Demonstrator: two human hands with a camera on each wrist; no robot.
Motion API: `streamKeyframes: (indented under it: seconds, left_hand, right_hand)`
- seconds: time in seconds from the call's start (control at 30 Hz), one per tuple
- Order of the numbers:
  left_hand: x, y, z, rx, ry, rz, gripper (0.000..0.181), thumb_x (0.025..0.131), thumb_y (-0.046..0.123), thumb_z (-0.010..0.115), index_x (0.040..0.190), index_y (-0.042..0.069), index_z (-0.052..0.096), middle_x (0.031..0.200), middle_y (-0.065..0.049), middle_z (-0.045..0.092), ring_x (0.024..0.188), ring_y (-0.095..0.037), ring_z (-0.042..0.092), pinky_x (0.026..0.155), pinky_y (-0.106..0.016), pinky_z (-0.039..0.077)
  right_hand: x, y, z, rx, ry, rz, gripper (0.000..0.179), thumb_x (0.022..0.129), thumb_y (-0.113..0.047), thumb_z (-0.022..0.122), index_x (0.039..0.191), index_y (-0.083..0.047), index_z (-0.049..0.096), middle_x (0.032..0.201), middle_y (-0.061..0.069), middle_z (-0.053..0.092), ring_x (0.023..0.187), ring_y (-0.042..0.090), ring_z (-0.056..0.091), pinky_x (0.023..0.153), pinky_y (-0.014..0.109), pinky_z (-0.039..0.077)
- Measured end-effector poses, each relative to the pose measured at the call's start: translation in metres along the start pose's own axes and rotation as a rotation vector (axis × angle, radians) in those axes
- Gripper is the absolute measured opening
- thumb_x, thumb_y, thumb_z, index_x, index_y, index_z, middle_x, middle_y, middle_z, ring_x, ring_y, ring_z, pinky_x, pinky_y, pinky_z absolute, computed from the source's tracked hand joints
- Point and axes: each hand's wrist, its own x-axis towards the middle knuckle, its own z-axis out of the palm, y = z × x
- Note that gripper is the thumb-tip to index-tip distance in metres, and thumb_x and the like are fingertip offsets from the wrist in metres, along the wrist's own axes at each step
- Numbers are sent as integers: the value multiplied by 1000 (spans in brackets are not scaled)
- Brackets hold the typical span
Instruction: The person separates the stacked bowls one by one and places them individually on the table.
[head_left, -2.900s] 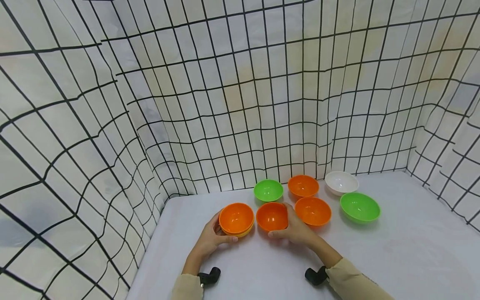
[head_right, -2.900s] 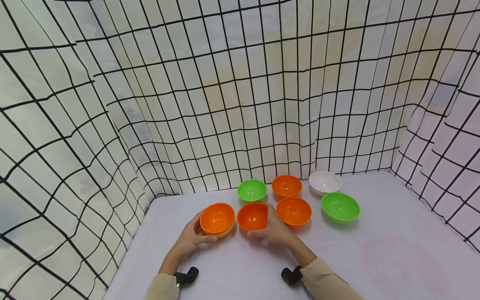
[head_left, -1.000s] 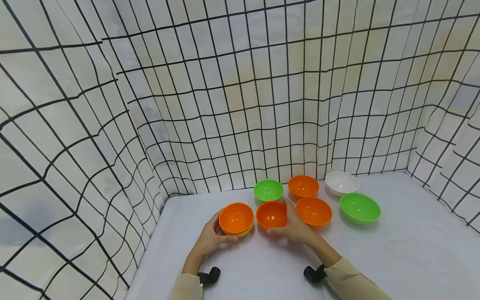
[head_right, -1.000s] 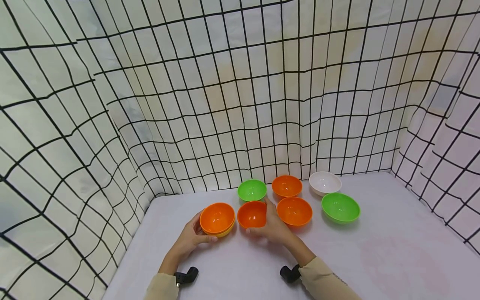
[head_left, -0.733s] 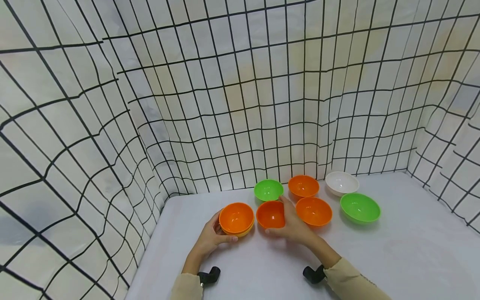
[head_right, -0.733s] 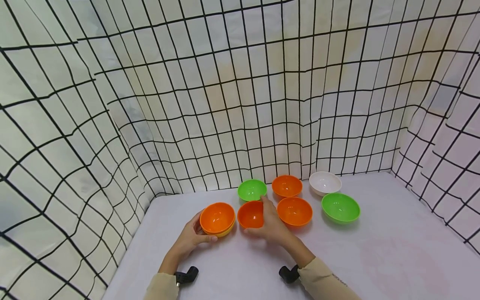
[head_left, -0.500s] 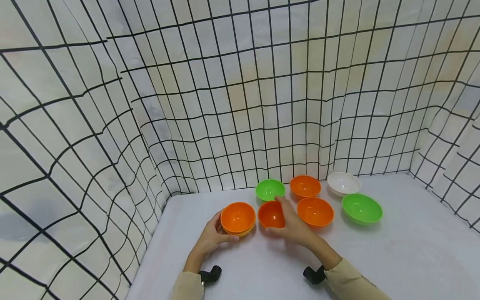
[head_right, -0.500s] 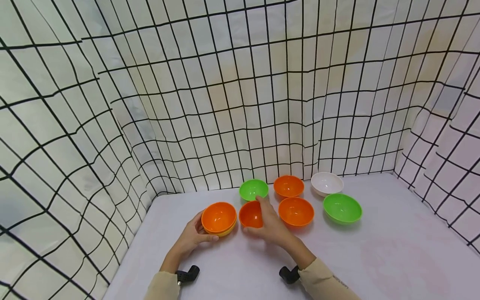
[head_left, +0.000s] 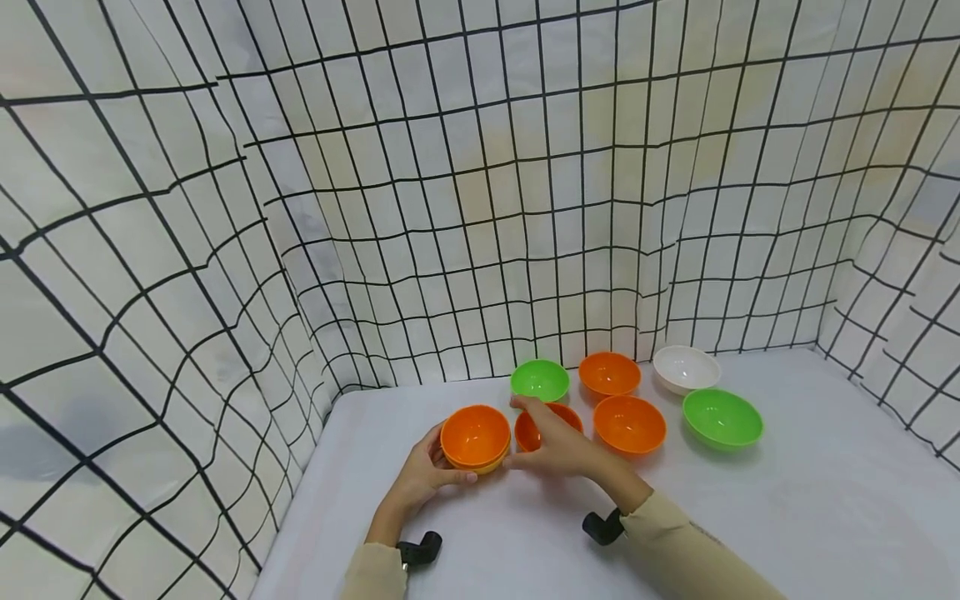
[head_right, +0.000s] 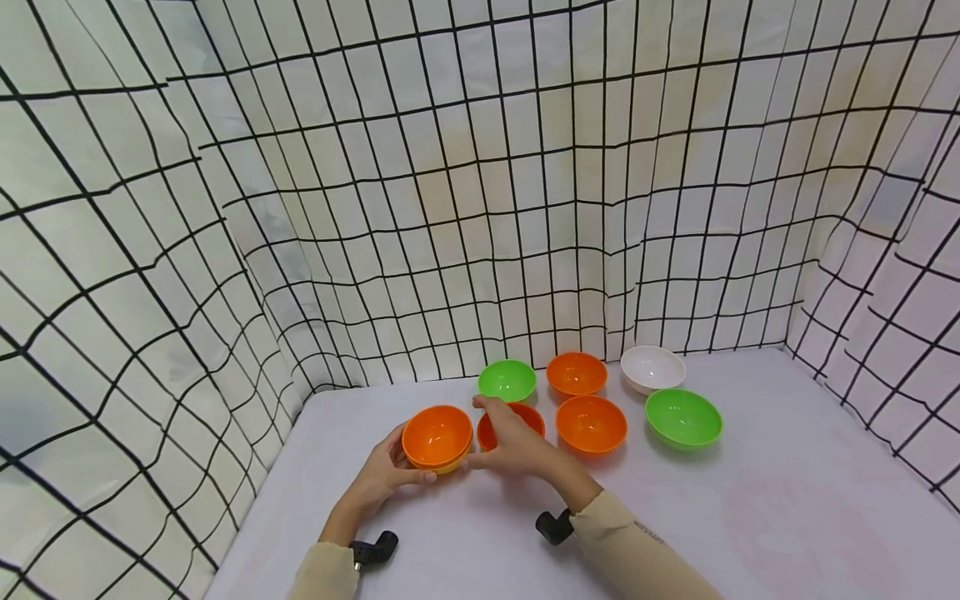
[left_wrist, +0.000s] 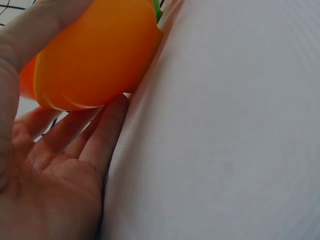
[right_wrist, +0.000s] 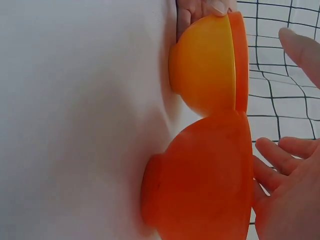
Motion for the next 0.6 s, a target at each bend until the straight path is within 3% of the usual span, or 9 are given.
streamKeyframes:
  seconds: [0.27, 0.6]
  left_hand:
    - [0, -2, -2, 6, -41, 13, 96, 76, 18, 92, 157, 20, 39, 159, -4, 47, 146, -29, 46, 123, -47, 36]
    - [0, -2, -5, -14, -72, 15, 99, 76, 16, 92, 158, 20, 36, 160, -5, 45, 147, -29, 46, 122, -41, 38]
  right_hand:
    - [23, -7, 10, -47, -86, -4, 102, 80, -49, 85, 159, -13, 32, 162, 7, 40, 148, 29, 40, 120, 56, 41]
    - [39, -11, 14, -169, -144, -6, 107, 77, -56, 85, 158, -9, 33, 157, 8, 44, 140, 26, 46, 115, 52, 48]
